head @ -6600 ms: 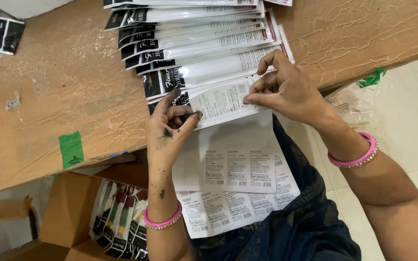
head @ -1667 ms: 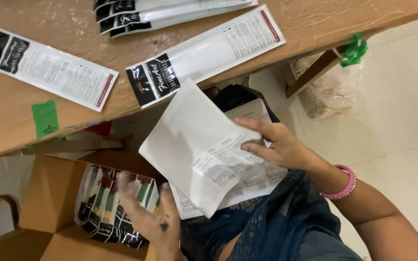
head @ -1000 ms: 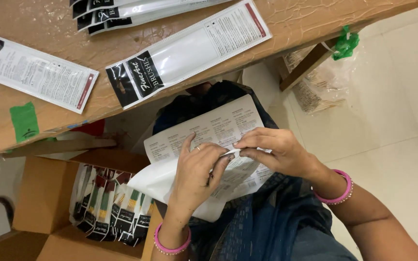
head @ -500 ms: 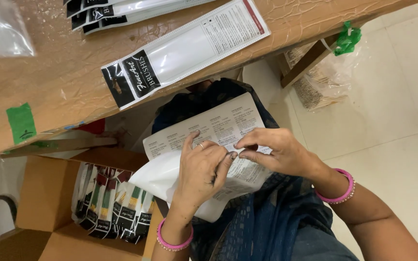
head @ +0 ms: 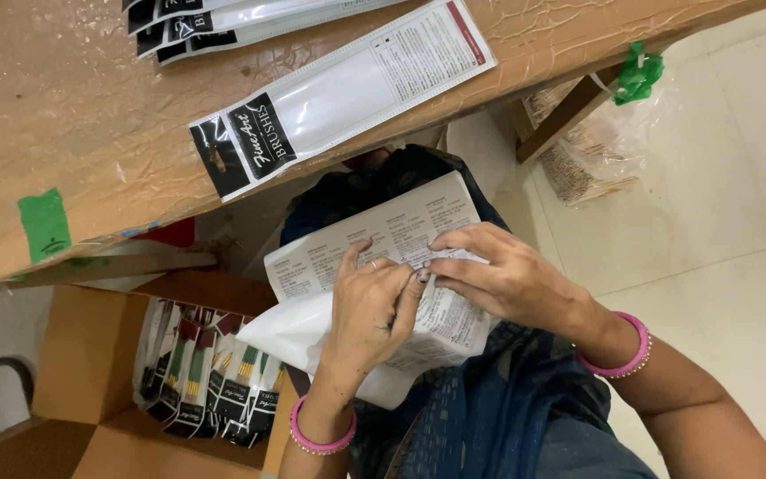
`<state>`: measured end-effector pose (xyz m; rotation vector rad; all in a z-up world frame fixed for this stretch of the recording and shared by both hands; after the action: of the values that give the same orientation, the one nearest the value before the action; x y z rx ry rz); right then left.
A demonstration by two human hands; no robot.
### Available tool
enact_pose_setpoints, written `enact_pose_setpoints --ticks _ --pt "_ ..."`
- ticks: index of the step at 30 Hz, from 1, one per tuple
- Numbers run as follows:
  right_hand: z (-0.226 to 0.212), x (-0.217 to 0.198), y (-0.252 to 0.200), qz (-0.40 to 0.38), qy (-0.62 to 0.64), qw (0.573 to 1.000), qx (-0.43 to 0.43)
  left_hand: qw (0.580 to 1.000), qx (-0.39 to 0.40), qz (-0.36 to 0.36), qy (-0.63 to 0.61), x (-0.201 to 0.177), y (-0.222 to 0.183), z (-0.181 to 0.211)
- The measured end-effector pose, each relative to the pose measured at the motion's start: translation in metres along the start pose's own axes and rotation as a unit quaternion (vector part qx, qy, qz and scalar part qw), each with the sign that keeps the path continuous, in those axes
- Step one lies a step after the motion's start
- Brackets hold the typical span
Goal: The person picks up a white paper label from their lap, removes the backing to expose the adhesive, and presses the label onto a black-and-white paintbrush package on the table.
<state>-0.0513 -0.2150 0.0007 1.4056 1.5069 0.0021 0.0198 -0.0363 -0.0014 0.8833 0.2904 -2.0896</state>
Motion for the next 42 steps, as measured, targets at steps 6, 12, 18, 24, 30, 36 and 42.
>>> enact_pose_setpoints --ticks 6,12,18,24,30,36,42 --pt "0.002 0.003 -0.005 -0.033 -0.027 0.999 -0.024 1.000 0.010 -0.001 -0.022 0.001 0.000 0.000" --pt "-0.002 0.001 -0.006 -0.034 -0.086 0.994 -0.064 0.999 0.006 0.007 -0.039 0.002 -0.001 -0.004" --pt "0.006 0.007 -0.012 -0.034 -0.087 0.994 -0.054 1.000 0.004 0.027 -0.005 0.004 0.007 0.000" --pt "0.000 0.005 -0.045 -0.082 -0.129 0.973 -0.175 0.980 0.007 0.083 0.182 0.031 0.036 -0.049" --pt "-0.023 -0.023 -0.095 -0.121 0.008 0.979 -0.163 0.958 0.056 0.169 0.224 0.076 0.064 -0.103" --pt "-0.022 -0.069 -0.149 0.091 0.199 0.975 0.031 0.960 0.100 0.205 0.163 0.094 0.078 -0.110" --pt "0.006 -0.096 -0.125 0.335 0.409 0.838 0.136 0.980 0.034 0.189 0.044 0.052 0.074 -0.071"
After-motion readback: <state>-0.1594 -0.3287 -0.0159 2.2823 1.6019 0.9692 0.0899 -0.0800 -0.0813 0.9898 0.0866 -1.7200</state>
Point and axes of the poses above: each hand's wrist, its own y-axis towards the middle knuckle, its own x-axis out of the palm, z = x × y, the point moved 3 cm from there along y, towards the middle knuckle, and after that the axes turned 11 degrees about -x, right-handed, at the moved point
